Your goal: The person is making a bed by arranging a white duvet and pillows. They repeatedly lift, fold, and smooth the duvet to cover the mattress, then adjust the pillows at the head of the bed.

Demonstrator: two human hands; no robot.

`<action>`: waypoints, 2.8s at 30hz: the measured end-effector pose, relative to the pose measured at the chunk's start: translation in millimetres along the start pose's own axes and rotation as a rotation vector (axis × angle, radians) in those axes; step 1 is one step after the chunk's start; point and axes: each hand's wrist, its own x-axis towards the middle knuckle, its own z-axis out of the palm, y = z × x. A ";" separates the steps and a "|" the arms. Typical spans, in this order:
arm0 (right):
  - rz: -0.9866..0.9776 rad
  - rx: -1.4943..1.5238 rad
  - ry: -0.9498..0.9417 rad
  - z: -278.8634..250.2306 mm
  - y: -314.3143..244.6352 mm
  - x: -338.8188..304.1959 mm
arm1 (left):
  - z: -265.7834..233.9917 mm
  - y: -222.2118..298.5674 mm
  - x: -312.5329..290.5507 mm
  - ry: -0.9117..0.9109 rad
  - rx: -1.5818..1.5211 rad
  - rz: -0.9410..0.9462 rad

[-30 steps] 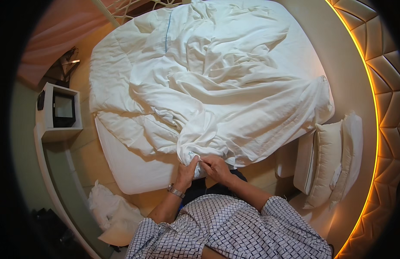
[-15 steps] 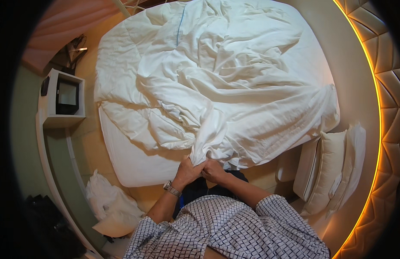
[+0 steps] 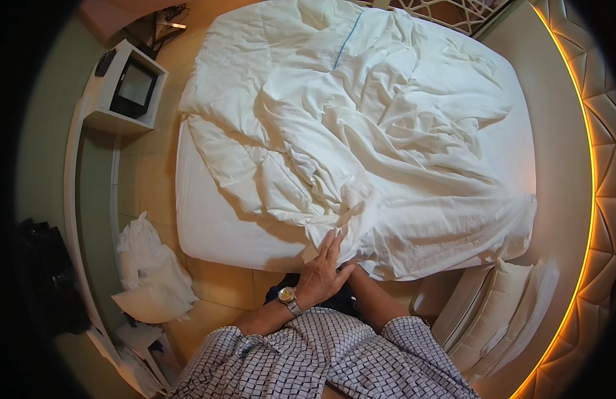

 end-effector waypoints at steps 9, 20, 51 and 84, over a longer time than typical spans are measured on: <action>0.221 0.653 0.057 -46.0 -30.1 25.7 | -7.3 -17.9 -3.5 -0.096 -0.257 0.229; 0.208 0.841 0.146 -116.7 -59.4 -26.1 | 44.4 -123.8 50.6 0.087 -1.171 -0.972; -0.757 -1.408 0.377 -130.8 -94.9 -45.5 | 6.8 -208.6 23.7 0.196 -1.301 -0.523; -1.044 -1.589 0.363 -87.2 -105.5 -16.7 | -20.8 -331.5 -0.5 0.913 -1.514 -0.637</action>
